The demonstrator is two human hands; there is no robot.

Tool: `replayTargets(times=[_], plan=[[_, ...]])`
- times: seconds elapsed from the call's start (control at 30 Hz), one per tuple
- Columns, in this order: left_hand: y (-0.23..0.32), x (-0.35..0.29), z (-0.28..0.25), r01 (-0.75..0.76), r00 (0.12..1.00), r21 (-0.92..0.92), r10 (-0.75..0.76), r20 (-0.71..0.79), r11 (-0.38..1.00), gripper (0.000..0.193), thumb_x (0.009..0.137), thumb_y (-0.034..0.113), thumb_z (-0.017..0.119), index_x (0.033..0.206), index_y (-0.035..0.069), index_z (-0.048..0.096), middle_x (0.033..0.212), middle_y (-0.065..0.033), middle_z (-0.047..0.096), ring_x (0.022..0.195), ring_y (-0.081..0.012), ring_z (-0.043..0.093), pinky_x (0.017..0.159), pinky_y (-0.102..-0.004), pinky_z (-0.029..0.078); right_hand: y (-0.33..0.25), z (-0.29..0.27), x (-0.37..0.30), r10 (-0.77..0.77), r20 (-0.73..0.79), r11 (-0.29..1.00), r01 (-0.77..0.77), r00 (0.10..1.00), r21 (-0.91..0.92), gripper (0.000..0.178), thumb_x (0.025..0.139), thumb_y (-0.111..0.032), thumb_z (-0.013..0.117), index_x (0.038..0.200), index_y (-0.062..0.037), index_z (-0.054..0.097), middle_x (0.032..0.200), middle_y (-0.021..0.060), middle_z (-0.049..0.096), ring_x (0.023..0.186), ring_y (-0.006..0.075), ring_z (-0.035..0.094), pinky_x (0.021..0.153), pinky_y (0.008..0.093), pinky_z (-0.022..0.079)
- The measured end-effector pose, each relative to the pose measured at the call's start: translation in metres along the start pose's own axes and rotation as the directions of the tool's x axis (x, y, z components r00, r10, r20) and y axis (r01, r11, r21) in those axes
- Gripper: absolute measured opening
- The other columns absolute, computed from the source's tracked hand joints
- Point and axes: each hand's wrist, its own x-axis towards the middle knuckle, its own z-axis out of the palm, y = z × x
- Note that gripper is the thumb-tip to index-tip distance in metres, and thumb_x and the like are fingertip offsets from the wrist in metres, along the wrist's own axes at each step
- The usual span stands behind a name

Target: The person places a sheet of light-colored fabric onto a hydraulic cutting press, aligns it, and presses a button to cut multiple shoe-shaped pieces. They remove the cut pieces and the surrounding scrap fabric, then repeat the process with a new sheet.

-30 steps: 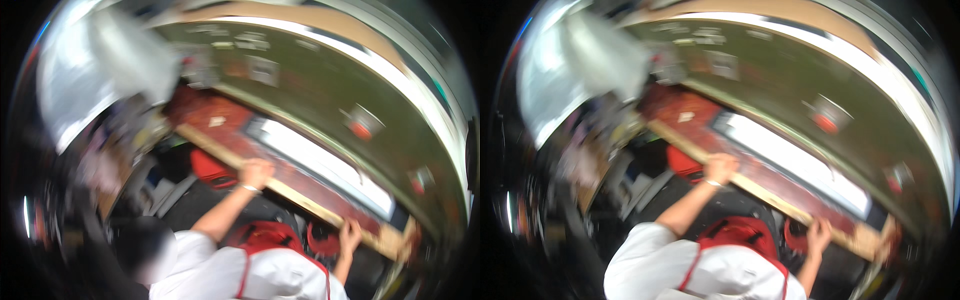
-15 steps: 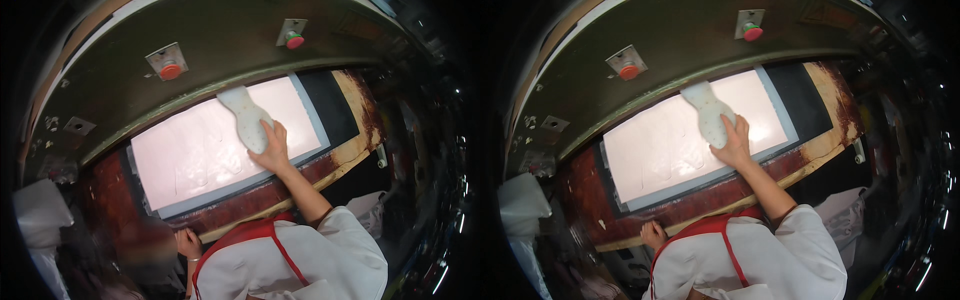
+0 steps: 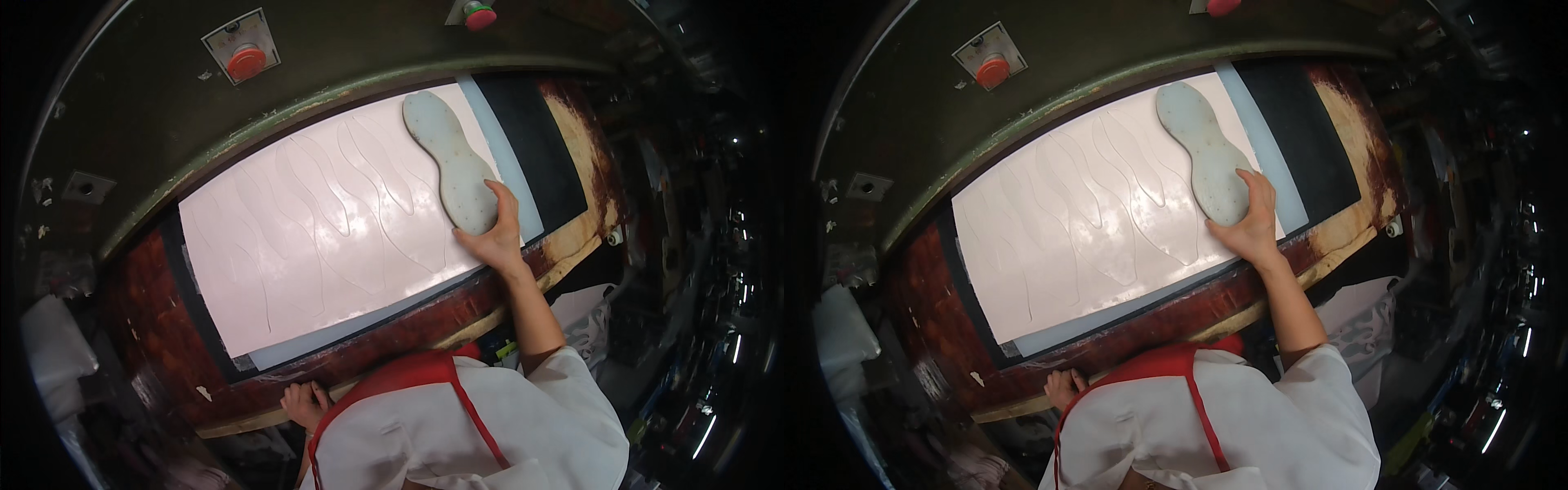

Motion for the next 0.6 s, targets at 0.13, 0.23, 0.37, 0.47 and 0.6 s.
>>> replayTargets(times=[0.13,0.23,0.37,0.47,0.6], plan=[[-0.001,0.018,0.001,-0.100,0.986,0.000,0.099,-0.131,0.995,0.012,0.079,0.013,0.060,0.070,0.007,0.057,0.069,-0.0105,0.047,0.069,-0.0300,0.049,0.062,-0.0384,0.034,0.023,0.013,0.012,-0.042,-0.051,0.997,0.044,0.998,0.056,0.091,0.055,-0.012,0.081,0.134,-0.0034,0.036,0.131,0.0205,0.042,0.124,0.0370,0.038,0.105,0.0425,0.033],[-0.006,0.019,0.003,0.007,0.994,0.058,-0.001,-0.105,0.998,0.014,0.079,0.012,0.060,0.067,0.007,0.055,0.068,-0.0104,0.047,0.066,-0.0301,0.049,0.060,-0.0383,0.035,0.029,0.014,0.012,-0.069,-0.039,0.996,0.071,0.997,0.045,0.094,0.057,-0.013,0.082,0.136,-0.0012,0.033,0.131,0.0220,0.041,0.124,0.0384,0.037,0.106,0.0433,0.032],[-0.013,-0.022,0.011,-0.168,0.915,0.059,0.178,-0.363,0.984,0.015,0.077,0.011,0.060,0.064,0.008,0.055,0.064,-0.0102,0.047,0.063,-0.0294,0.049,0.057,-0.0394,0.036,0.018,-0.003,-0.029,-0.146,-0.038,0.989,0.145,0.988,-0.034,0.099,0.060,-0.018,0.082,0.140,0.0021,0.028,0.133,0.0248,0.039,0.125,0.0402,0.035,0.107,0.0444,0.029],[-0.011,-0.070,0.025,-0.015,0.944,0.041,0.027,-0.328,0.999,0.015,0.075,0.011,0.061,0.063,0.009,0.054,0.064,-0.0086,0.049,0.062,-0.0284,0.051,0.056,-0.0395,0.036,0.015,-0.037,-0.045,-0.302,-0.443,0.952,0.288,0.844,-0.100,0.082,0.077,-0.022,0.072,0.141,0.0046,0.027,0.137,0.0280,0.035,0.126,0.0419,0.033,0.108,0.0456,0.025],[0.003,-0.115,0.052,0.032,0.936,-0.041,-0.044,-0.349,0.999,0.006,0.069,0.015,0.063,0.064,0.014,0.060,0.064,-0.0048,0.054,0.062,-0.0260,0.054,0.058,-0.0395,0.040,0.029,-0.072,-0.045,-0.395,-0.564,0.914,0.250,0.725,-0.319,0.062,0.091,-0.025,0.056,0.135,0.0096,0.031,0.135,0.0295,0.035,0.126,0.0426,0.034,0.108,0.0457,0.024]])
